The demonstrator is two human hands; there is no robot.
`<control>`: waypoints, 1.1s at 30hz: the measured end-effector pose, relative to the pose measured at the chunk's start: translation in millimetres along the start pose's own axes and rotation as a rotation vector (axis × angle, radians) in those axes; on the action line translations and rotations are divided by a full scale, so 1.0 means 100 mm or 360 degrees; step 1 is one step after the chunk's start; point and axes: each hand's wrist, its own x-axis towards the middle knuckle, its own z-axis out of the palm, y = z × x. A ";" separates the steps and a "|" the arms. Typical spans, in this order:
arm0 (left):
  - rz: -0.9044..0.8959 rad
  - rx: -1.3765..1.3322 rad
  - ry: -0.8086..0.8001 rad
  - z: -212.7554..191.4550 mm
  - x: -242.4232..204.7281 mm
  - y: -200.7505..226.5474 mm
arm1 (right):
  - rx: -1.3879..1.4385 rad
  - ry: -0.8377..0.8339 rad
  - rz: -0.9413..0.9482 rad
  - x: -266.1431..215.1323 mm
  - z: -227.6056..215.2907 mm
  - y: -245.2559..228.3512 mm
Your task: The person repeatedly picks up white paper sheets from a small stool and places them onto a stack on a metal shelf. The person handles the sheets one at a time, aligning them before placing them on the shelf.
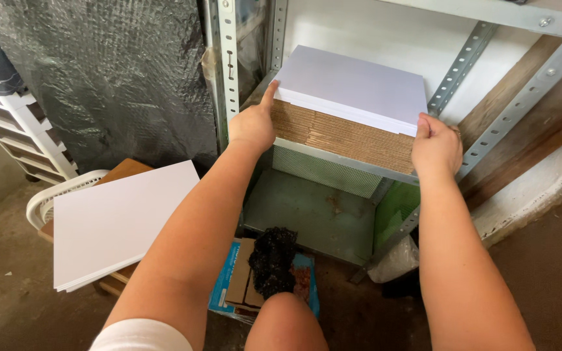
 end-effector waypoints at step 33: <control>-0.0979 -0.1079 0.0440 0.69 -3.14 -2.55 | 0.1226 -0.0201 -0.0533 -2.29 1.47 -1.44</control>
